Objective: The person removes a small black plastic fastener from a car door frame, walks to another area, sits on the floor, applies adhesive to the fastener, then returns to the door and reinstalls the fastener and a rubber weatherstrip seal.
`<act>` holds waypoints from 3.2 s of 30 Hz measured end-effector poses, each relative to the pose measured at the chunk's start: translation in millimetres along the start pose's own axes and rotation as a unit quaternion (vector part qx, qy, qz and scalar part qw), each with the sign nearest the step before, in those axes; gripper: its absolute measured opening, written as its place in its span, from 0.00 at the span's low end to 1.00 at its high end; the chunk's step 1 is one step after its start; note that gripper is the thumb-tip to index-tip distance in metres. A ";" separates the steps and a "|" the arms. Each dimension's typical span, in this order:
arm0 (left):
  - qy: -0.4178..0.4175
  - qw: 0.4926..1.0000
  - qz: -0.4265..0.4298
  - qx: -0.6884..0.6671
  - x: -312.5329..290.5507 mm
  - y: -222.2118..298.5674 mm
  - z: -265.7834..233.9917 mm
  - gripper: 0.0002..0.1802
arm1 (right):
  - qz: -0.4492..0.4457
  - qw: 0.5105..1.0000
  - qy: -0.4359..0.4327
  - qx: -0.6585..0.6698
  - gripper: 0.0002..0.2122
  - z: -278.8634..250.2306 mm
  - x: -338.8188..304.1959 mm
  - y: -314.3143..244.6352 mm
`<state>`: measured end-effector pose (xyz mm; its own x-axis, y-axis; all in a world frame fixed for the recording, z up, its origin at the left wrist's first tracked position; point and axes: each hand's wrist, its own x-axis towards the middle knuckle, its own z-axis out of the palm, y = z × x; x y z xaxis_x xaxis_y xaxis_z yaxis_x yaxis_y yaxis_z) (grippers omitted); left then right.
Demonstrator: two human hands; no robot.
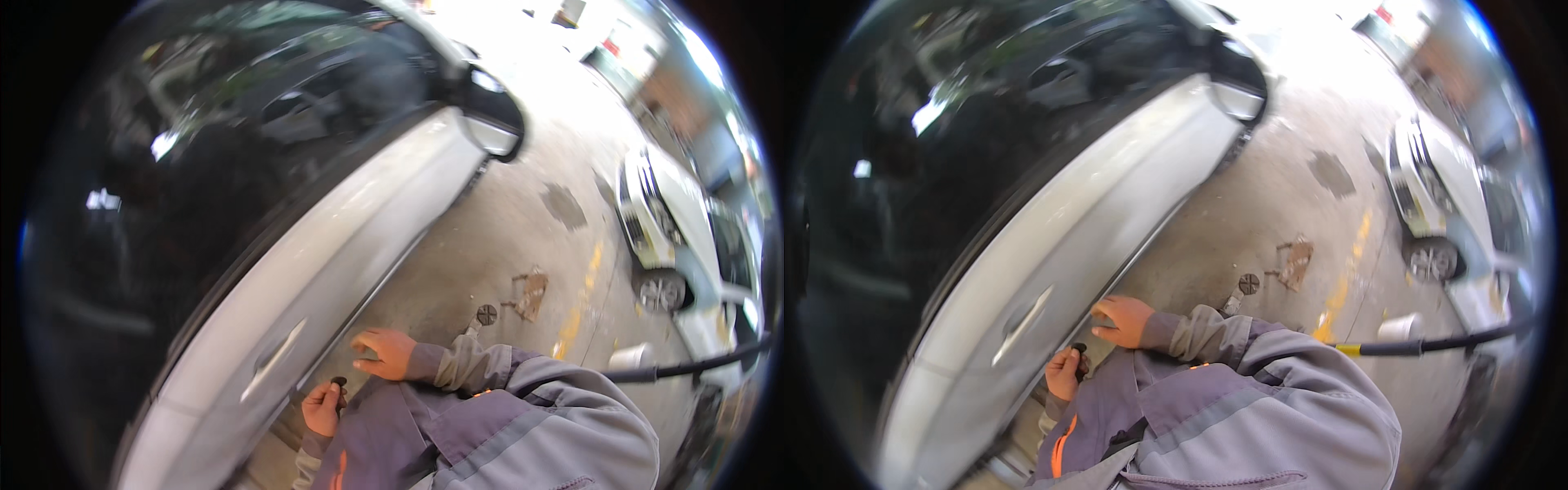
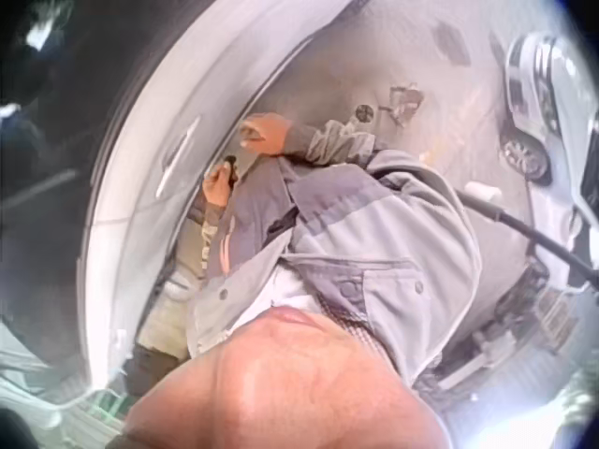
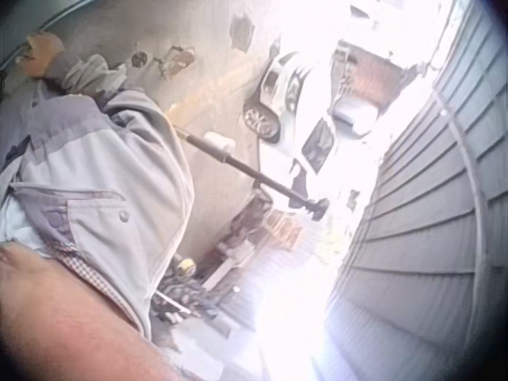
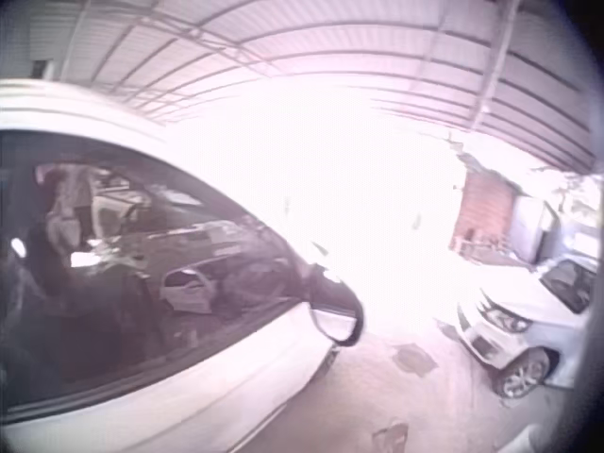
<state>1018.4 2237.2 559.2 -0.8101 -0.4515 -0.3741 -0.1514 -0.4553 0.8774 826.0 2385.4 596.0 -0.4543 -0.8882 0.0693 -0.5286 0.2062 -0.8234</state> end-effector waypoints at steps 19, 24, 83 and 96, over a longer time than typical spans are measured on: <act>-0.455 0.829 -0.131 0.297 277.3 -70.3 526.1 0.15 | 0.216 0.864 0.415 0.185 0.08 -344.7 -203.3 255.6; -0.362 0.896 -0.036 0.254 399.3 -61.1 660.7 0.13 | 0.233 0.835 0.447 0.220 0.07 -508.8 -197.9 352.0; -0.350 0.936 -0.026 0.017 1520.4 61.8 1833.7 0.23 | 0.130 0.858 0.145 0.476 0.14 -1874.0 327.4 1284.5; -0.173 0.963 0.112 -0.176 1779.5 148.3 1820.0 0.21 | 0.145 0.838 -0.076 0.520 0.11 -1962.2 677.1 1389.5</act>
<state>-1476.5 2762.8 570.5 -0.9493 -0.3141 -0.0126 0.2006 -0.6363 0.7449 -1623.1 2876.4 603.8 -0.3165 -0.9212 -0.2264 0.5349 0.0238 -0.8446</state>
